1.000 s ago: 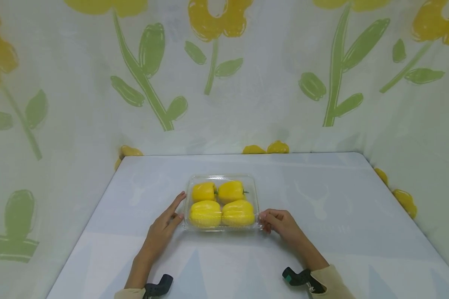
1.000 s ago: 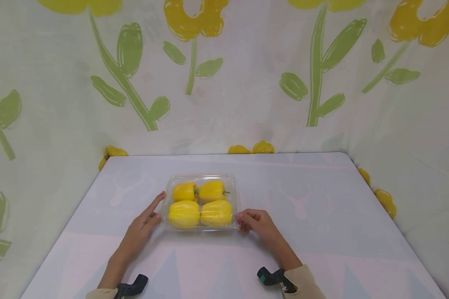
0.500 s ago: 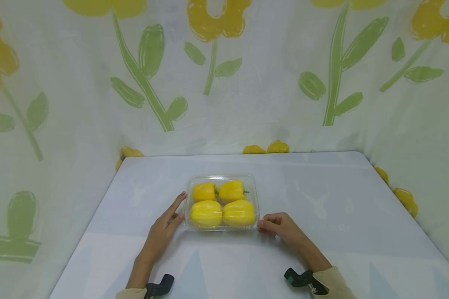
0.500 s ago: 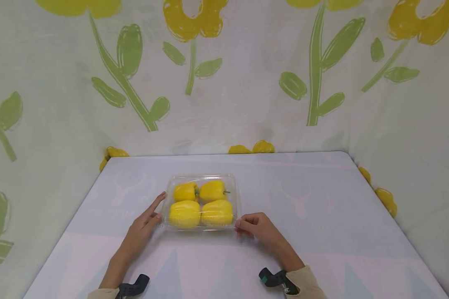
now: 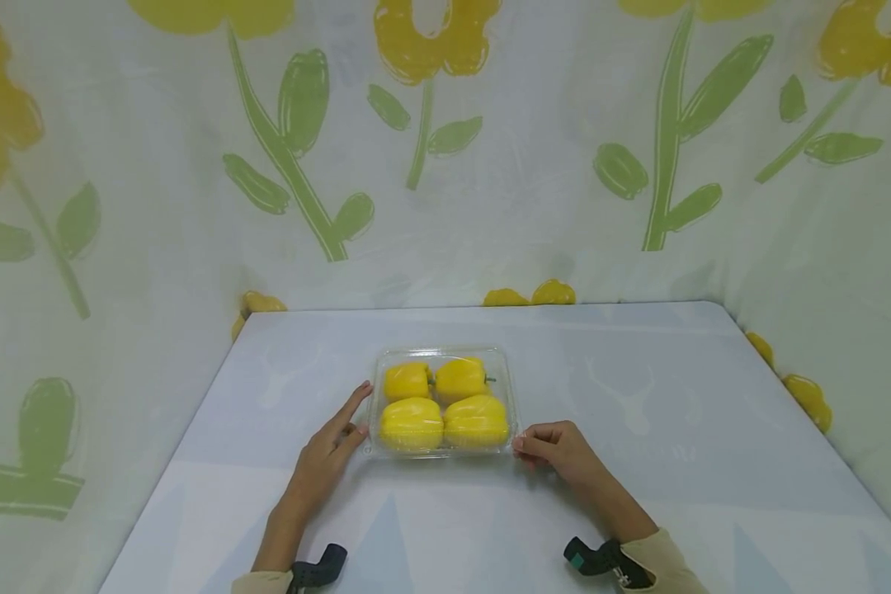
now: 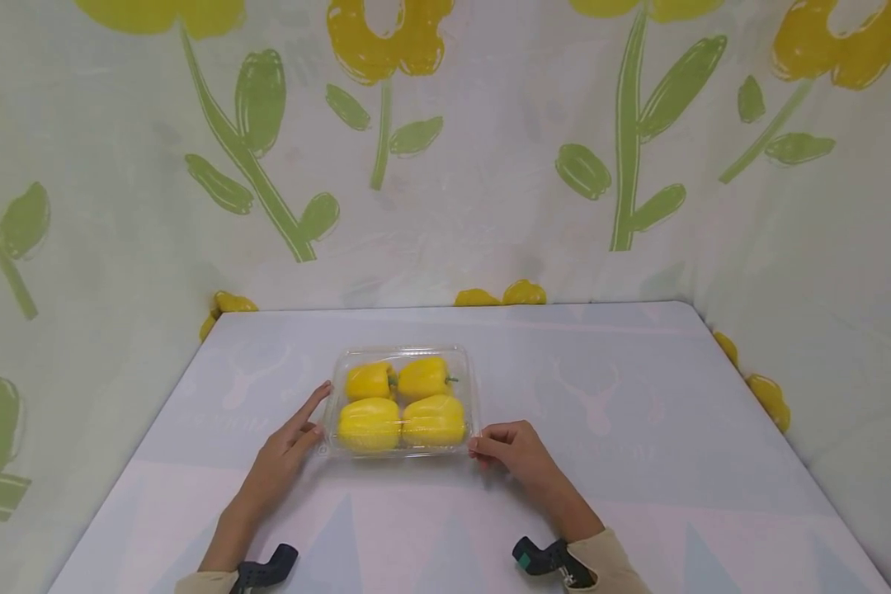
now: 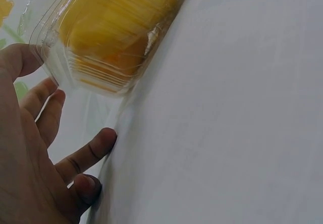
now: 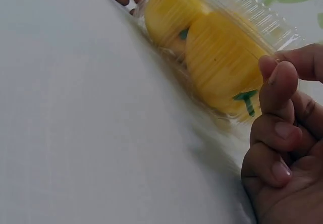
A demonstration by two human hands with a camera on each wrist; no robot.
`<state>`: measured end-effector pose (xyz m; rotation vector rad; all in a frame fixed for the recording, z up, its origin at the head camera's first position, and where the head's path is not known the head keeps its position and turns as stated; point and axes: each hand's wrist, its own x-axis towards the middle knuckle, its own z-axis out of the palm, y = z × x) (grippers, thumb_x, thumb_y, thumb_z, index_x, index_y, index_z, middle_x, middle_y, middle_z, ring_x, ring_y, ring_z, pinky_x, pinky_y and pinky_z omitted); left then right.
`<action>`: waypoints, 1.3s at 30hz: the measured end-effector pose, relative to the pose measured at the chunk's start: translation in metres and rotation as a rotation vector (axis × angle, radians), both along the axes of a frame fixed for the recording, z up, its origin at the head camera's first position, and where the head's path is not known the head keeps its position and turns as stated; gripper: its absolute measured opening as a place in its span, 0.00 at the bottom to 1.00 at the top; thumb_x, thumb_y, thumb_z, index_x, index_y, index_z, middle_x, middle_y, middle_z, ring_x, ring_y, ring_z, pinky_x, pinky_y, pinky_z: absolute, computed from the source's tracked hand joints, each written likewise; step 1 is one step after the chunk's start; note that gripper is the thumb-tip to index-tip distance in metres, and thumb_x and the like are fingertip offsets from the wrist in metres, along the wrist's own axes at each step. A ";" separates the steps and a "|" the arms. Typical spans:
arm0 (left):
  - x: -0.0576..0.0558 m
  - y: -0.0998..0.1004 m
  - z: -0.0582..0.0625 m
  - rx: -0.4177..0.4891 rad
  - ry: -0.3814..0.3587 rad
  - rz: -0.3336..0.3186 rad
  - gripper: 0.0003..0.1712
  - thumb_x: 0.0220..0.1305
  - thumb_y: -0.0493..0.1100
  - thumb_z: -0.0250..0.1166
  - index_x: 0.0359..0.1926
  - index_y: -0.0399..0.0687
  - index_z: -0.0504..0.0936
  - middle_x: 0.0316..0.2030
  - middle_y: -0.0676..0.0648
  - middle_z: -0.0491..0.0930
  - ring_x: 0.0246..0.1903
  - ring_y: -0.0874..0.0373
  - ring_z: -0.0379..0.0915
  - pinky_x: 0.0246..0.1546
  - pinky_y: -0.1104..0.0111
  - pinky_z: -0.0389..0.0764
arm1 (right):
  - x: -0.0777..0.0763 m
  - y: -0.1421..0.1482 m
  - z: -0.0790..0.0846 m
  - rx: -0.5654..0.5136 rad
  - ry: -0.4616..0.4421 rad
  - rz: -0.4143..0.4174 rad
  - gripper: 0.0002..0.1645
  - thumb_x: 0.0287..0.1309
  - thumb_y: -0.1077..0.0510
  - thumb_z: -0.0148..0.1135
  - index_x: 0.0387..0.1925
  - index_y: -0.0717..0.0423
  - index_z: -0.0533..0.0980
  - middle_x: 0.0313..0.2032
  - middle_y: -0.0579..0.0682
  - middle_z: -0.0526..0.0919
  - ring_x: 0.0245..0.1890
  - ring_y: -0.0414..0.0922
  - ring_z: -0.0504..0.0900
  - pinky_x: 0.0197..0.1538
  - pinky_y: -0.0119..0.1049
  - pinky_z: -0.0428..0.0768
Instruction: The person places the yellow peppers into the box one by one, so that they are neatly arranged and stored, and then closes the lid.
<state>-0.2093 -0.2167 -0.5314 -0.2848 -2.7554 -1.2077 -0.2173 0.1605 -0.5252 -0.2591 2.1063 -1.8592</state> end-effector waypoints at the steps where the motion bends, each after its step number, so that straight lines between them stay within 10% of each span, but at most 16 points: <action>1: 0.000 0.000 0.000 0.002 0.000 0.001 0.30 0.76 0.60 0.50 0.76 0.80 0.56 0.72 0.66 0.60 0.41 0.59 0.74 0.36 0.59 0.71 | 0.000 0.000 0.000 -0.006 0.001 0.002 0.17 0.64 0.59 0.65 0.30 0.74 0.80 0.22 0.46 0.79 0.23 0.39 0.74 0.28 0.29 0.71; 14: 0.003 0.001 0.000 0.028 -0.002 -0.009 0.30 0.76 0.59 0.51 0.76 0.79 0.57 0.73 0.65 0.60 0.41 0.58 0.73 0.35 0.59 0.71 | 0.004 -0.003 -0.011 0.019 0.141 -0.003 0.12 0.68 0.57 0.62 0.36 0.65 0.78 0.27 0.56 0.79 0.25 0.39 0.73 0.27 0.30 0.71; 22: 0.002 0.001 0.000 0.003 0.020 -0.006 0.30 0.77 0.59 0.50 0.76 0.78 0.57 0.74 0.65 0.56 0.41 0.60 0.73 0.43 0.54 0.73 | 0.004 -0.006 -0.012 -0.038 0.222 -0.024 0.46 0.66 0.63 0.62 0.78 0.47 0.50 0.71 0.56 0.56 0.24 0.44 0.73 0.26 0.33 0.75; 28: 0.002 0.001 0.000 0.001 0.029 -0.011 0.31 0.77 0.58 0.50 0.77 0.75 0.57 0.74 0.64 0.56 0.41 0.60 0.73 0.43 0.54 0.73 | 0.006 -0.006 -0.012 0.123 0.351 -0.043 0.47 0.68 0.57 0.63 0.79 0.37 0.50 0.71 0.50 0.64 0.29 0.43 0.79 0.28 0.34 0.80; 34: 0.001 0.002 0.003 0.011 0.030 -0.008 0.33 0.76 0.56 0.53 0.77 0.75 0.55 0.73 0.61 0.62 0.40 0.60 0.72 0.39 0.59 0.73 | 0.007 -0.006 -0.012 0.253 0.533 -0.072 0.41 0.67 0.57 0.63 0.77 0.47 0.58 0.77 0.41 0.52 0.42 0.45 0.82 0.39 0.35 0.83; 39: 0.000 0.001 0.008 0.048 0.149 0.052 0.35 0.70 0.46 0.63 0.75 0.63 0.63 0.61 0.54 0.75 0.39 0.56 0.66 0.36 0.62 0.69 | 0.006 -0.006 -0.014 0.245 0.544 -0.073 0.40 0.67 0.57 0.64 0.76 0.48 0.60 0.77 0.41 0.54 0.42 0.44 0.81 0.35 0.36 0.83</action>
